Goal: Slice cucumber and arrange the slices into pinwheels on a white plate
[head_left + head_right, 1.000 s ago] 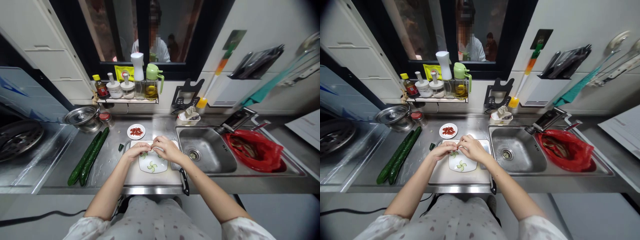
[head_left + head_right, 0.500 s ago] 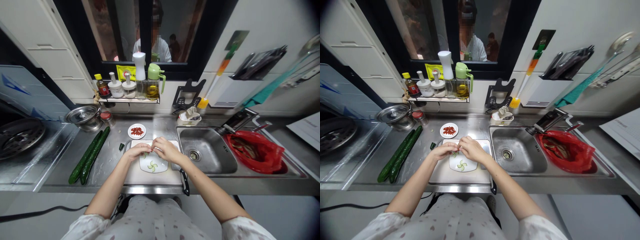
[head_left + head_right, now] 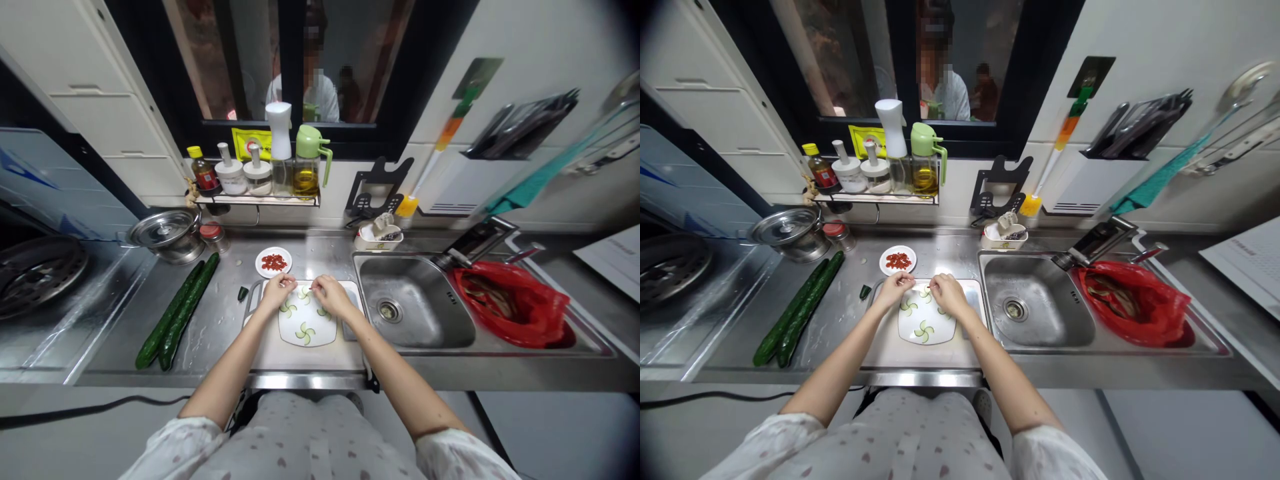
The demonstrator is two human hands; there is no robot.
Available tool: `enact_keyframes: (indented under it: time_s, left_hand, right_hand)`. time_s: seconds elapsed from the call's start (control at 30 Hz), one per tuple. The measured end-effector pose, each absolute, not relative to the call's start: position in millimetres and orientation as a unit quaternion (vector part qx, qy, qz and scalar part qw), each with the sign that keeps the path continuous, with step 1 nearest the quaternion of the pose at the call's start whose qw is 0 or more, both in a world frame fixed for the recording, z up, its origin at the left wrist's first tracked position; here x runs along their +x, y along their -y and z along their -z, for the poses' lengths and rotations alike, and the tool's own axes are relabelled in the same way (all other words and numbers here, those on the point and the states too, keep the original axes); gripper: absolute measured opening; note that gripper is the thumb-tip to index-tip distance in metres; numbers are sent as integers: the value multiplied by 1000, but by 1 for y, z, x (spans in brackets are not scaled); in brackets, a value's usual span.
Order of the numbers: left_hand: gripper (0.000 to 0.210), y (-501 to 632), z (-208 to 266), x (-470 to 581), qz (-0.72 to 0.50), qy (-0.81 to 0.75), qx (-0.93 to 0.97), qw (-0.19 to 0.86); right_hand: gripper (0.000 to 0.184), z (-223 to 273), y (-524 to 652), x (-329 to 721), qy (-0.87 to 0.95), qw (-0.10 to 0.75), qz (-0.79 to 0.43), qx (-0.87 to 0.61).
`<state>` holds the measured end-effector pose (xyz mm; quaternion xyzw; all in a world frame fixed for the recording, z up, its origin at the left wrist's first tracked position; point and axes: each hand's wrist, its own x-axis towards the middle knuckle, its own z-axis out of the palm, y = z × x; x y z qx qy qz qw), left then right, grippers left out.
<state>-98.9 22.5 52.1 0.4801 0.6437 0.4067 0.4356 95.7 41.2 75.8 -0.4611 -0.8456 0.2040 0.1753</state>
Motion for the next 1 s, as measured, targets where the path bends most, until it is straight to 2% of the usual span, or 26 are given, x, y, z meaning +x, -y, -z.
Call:
enact_keyframes:
  time_s: [0.13, 0.33, 1.0]
  left_hand:
    - [18, -27, -34, -93, -295, -707, 546, 339]
    - [14, -33, -28, -83, -165, -743, 578, 295]
    - [16, -41, -17, -62, -104, -751, 599, 258]
  right_hand:
    - [15, -44, -46, 88, 843, 98, -179, -497]
    - [20, -24, -49, 80, 839, 43, -149, -521]
    - [25, -16, -53, 74, 841, 5, -143, -522]
